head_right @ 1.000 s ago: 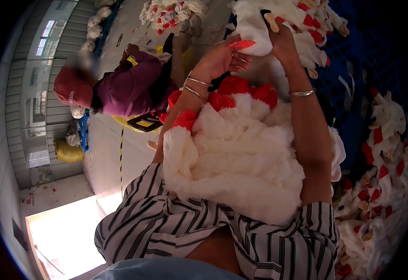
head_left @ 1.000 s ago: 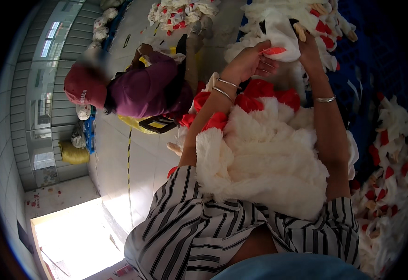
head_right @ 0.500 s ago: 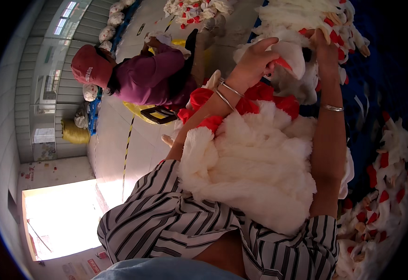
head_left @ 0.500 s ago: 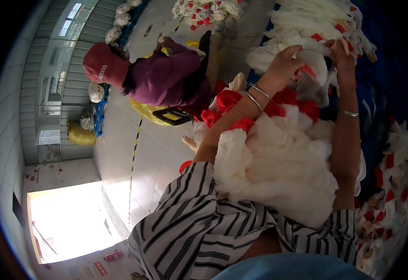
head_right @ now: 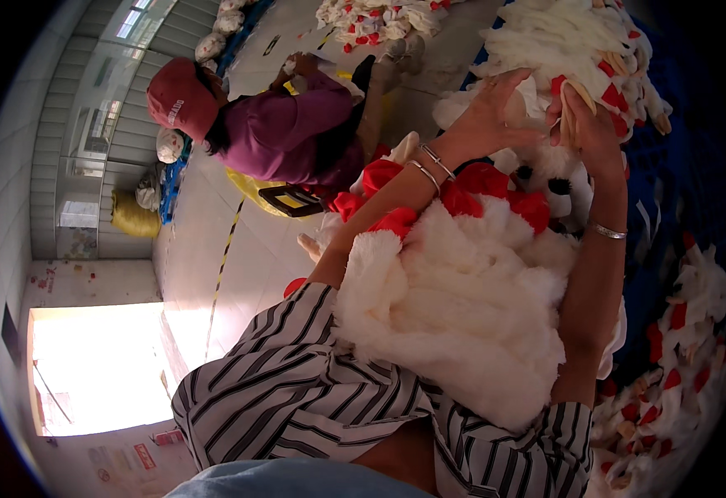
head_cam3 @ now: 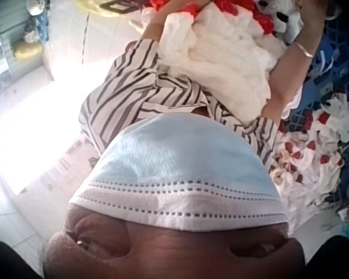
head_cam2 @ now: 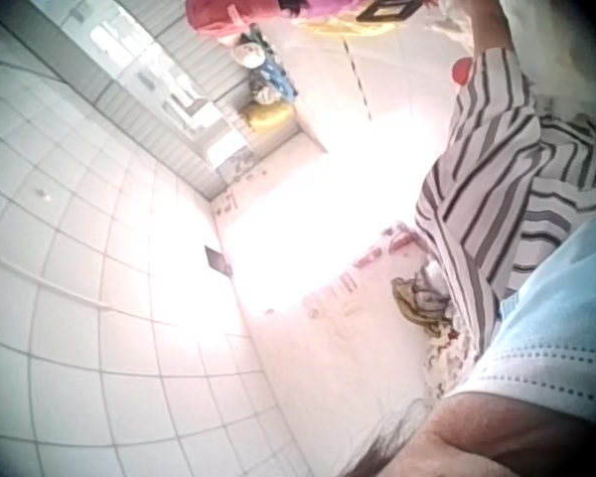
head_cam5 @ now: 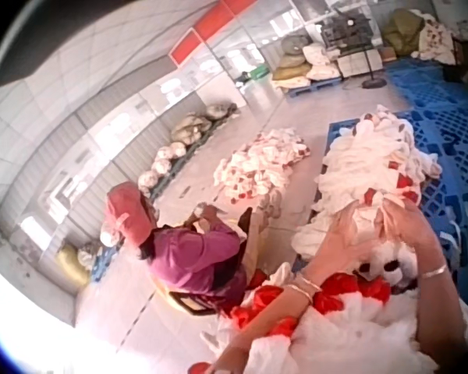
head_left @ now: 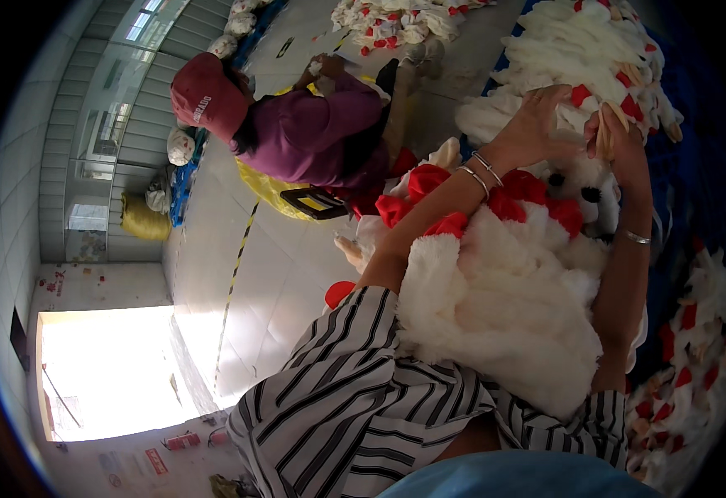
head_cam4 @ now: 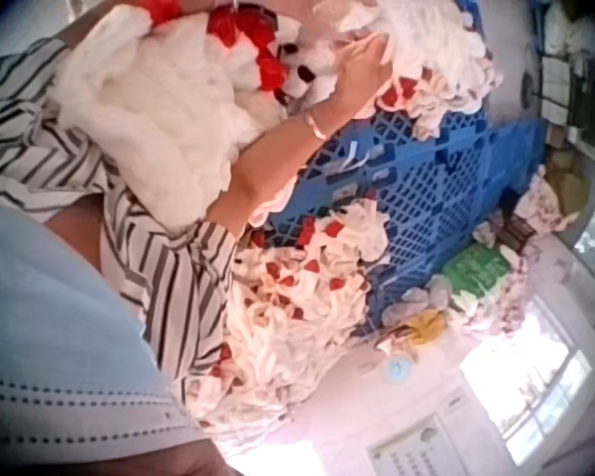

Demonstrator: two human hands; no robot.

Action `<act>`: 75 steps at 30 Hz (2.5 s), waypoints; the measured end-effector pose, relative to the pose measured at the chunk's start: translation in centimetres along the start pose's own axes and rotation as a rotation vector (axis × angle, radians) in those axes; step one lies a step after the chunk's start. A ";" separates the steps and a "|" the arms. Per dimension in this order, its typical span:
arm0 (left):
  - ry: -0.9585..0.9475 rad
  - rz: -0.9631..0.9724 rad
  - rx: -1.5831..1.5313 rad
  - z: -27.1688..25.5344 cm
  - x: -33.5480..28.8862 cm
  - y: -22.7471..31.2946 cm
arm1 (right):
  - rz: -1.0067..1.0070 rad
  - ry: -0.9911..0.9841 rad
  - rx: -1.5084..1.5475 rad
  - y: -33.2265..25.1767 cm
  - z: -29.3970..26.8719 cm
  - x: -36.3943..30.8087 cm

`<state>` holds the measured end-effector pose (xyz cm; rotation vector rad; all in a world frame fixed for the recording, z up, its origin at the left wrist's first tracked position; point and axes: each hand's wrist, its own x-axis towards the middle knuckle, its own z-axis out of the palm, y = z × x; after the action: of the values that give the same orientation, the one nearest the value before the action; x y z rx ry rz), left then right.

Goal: The person assembles white stuffed animal toys by hand, inserting red fabric pieces into the limbs and adjusting the fluffy bodies. They handle the toys one at a time, manipulating the fabric and stuffing to shape the limbs and body, then placing the finished items into a blue crate.

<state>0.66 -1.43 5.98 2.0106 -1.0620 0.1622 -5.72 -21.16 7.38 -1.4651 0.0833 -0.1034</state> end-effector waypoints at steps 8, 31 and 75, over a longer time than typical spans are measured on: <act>-0.539 -0.365 -0.040 1.0 -2.3 -3.6 | -0.080 0.158 0.337 -0.5 -2.3 -0.1; -0.148 -0.025 0.140 3.8 -1.9 -0.5 | -0.079 0.308 -0.260 1.8 -2.4 0.8; -0.544 -0.336 -0.156 2.6 -1.4 -2.0 | -0.342 0.168 -0.638 4.4 -0.4 2.2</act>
<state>0.61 -1.84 2.43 2.1024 -0.9953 -0.6572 -3.47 -21.36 2.99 -2.0971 -0.0017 -0.5166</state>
